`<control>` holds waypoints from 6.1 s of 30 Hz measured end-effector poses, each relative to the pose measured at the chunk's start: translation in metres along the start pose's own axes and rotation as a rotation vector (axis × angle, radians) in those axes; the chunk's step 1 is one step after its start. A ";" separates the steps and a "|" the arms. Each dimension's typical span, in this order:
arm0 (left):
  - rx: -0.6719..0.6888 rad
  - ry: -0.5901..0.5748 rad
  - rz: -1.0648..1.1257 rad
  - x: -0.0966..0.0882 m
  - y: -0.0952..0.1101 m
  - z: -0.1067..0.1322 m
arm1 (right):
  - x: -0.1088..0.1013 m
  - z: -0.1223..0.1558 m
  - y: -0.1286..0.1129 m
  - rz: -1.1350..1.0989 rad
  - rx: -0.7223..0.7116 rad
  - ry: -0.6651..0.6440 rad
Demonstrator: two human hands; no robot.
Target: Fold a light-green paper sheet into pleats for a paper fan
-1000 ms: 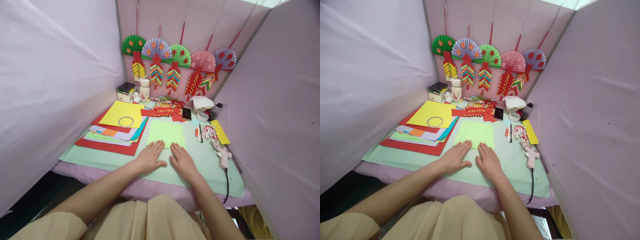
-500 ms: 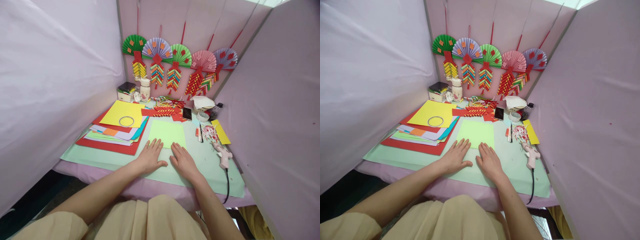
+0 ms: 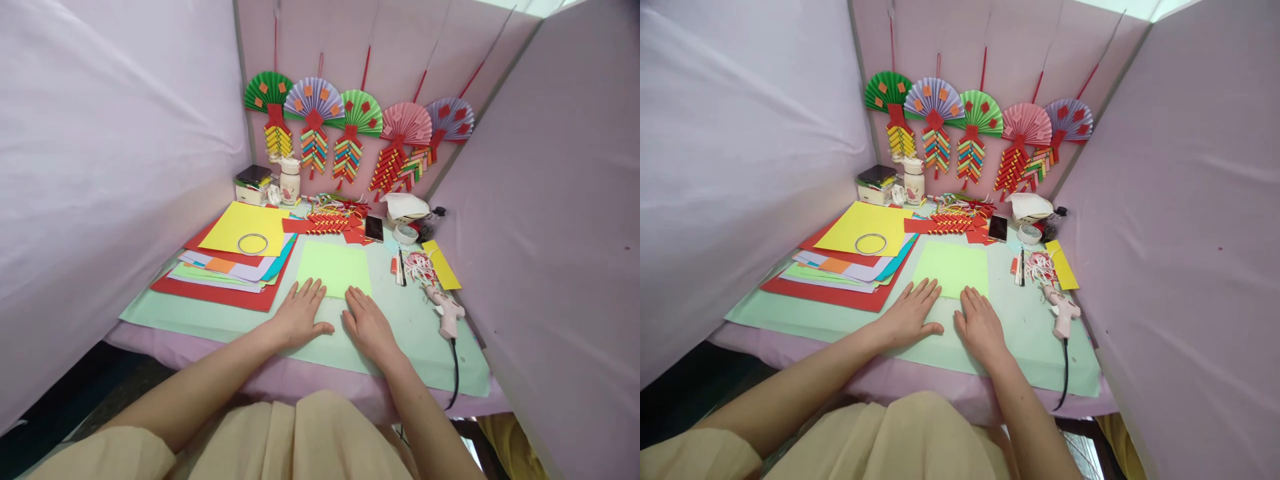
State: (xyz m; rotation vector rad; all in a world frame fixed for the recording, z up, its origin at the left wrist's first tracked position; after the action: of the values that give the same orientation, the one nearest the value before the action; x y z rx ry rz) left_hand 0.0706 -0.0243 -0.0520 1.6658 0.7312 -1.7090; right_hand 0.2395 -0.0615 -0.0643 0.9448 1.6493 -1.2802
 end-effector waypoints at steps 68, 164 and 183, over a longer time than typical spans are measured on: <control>-0.004 0.009 0.039 0.004 -0.008 0.003 | -0.002 0.014 0.006 0.014 0.165 -0.076; 0.021 0.478 -0.165 -0.033 -0.013 -0.045 | -0.032 -0.060 -0.008 0.012 -0.273 0.306; 0.062 0.498 -0.132 -0.032 -0.014 -0.045 | -0.031 -0.058 -0.012 0.010 -0.263 0.318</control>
State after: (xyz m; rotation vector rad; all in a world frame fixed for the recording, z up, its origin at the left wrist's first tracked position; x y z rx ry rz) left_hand 0.0886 0.0212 -0.0227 2.1608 1.0422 -1.4178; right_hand 0.2310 -0.0090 -0.0235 1.0286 1.9967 -0.9096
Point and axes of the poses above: each hand's wrist, its own z-axis away from the middle knuckle, its own x-axis out of the palm, y = z × x, the point moved 4 cm from there along -z, towards the middle knuckle, and after that the axes turned 8 degrees about -z, right-handed, at the moved point
